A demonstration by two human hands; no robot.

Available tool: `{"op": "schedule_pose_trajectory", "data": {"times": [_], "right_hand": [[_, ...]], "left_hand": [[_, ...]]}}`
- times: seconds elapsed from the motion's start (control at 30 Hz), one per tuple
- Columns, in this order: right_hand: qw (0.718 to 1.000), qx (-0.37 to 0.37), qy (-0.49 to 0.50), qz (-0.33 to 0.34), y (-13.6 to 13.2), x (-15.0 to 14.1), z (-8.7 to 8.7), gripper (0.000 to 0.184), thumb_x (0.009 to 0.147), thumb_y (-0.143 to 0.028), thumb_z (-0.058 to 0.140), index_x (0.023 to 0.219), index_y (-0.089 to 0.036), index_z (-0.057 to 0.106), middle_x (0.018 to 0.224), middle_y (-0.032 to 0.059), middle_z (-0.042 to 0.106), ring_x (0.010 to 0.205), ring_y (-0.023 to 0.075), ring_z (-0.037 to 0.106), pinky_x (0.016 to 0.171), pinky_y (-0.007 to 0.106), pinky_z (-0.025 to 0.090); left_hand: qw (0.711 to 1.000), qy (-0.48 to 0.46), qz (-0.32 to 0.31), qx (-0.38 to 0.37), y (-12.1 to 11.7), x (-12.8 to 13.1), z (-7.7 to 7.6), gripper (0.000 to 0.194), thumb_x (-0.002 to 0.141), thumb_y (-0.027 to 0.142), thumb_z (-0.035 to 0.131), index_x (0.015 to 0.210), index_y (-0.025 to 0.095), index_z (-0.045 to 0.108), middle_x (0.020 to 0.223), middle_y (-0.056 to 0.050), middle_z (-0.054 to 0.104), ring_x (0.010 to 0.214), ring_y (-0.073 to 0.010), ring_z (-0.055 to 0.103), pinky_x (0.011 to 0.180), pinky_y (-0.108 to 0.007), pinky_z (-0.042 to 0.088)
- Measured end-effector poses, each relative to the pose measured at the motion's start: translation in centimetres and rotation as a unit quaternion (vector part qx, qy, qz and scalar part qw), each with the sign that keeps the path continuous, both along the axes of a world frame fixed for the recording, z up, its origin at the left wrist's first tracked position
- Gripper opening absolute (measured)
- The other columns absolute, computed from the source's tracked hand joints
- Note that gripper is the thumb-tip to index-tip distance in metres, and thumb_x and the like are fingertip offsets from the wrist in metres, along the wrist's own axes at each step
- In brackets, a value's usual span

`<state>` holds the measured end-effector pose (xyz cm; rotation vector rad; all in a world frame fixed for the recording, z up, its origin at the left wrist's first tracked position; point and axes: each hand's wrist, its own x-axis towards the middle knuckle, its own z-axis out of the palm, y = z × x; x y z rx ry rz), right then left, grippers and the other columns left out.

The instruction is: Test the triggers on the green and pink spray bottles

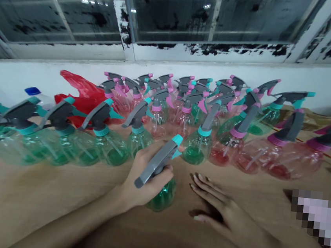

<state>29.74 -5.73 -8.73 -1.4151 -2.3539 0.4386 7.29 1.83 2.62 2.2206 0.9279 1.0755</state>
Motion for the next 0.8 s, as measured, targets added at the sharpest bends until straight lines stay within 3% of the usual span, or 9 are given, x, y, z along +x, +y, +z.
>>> {"op": "schedule_pose_trajectory", "data": {"times": [0.23,0.43,0.8], "right_hand": [[1.0,0.0,0.013,-0.003,-0.03,-0.07,0.16,0.058,0.085,-0.044,0.05,0.138,-0.028,0.031,0.145,-0.0005,0.031,0.133,0.0209,0.027,0.109,0.043,0.027],[1.0,-0.004,0.011,0.001,0.04,0.02,0.08,0.059,0.085,-0.044,0.05,0.138,-0.029,0.03,0.146,-0.0008,0.031,0.133,0.0212,0.026,0.109,0.044,0.027],[1.0,0.002,0.002,0.001,0.04,0.07,-0.01,0.059,0.085,-0.044,0.05,0.138,-0.028,0.03,0.145,-0.0005,0.031,0.133,0.0211,0.026,0.109,0.044,0.027]], "left_hand": [[0.999,-0.033,-0.011,-0.019,-0.01,0.06,-0.36,0.023,0.067,0.006,0.045,0.08,0.021,0.056,0.073,0.001,0.051,0.064,-0.0147,0.048,0.063,-0.029,0.042],[0.998,-0.045,-0.036,-0.029,0.02,-0.05,-0.55,0.034,0.067,0.004,0.045,0.092,0.022,0.058,0.082,0.001,0.056,0.064,-0.0136,0.05,0.062,-0.028,0.043],[0.997,-0.048,-0.045,-0.032,0.13,-0.13,-0.42,0.035,0.066,0.006,0.046,0.094,0.023,0.059,0.079,0.001,0.056,0.063,-0.0139,0.054,0.064,-0.029,0.046]]}}
